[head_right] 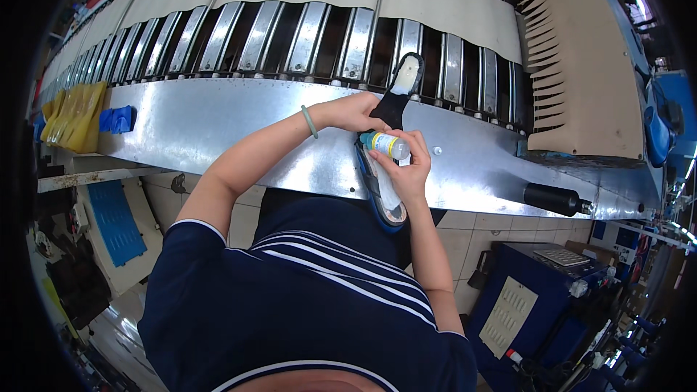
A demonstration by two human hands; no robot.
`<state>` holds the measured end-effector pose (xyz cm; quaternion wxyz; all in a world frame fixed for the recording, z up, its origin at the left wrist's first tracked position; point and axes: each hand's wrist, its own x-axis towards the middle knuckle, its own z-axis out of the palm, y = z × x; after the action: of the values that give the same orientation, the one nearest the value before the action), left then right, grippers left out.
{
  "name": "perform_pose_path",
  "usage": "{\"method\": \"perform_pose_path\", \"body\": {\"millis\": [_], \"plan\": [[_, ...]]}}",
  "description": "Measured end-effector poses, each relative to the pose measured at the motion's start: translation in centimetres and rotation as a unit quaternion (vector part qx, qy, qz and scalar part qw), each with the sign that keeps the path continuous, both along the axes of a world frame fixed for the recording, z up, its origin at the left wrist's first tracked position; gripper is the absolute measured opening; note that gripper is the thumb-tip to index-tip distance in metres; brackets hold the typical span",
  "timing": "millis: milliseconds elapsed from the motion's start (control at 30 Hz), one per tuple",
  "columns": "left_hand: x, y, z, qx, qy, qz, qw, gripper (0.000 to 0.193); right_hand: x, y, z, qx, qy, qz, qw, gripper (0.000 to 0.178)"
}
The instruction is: The recorder is applying glue from a small bottle to the inner sole and edges of shoe uppers at a conveyor station.
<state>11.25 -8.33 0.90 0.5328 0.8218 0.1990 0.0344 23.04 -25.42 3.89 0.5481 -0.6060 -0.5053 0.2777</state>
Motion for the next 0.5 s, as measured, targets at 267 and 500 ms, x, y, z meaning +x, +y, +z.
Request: {"method": "perform_pose_path", "body": {"millis": [267, 500], "plan": [[-0.3, 0.3, 1.8, 0.006, 0.014, -0.037, 0.999, 0.025, 0.1, -0.1, -0.1, 0.002, -0.015, 0.0, 1.0, 0.038], [0.0, 0.6, 0.9, 0.01, 0.0, -0.046, 0.999, 0.022, 0.1, -0.1, 0.4, -0.005, -0.007, 0.004, 1.0, 0.038]]}}
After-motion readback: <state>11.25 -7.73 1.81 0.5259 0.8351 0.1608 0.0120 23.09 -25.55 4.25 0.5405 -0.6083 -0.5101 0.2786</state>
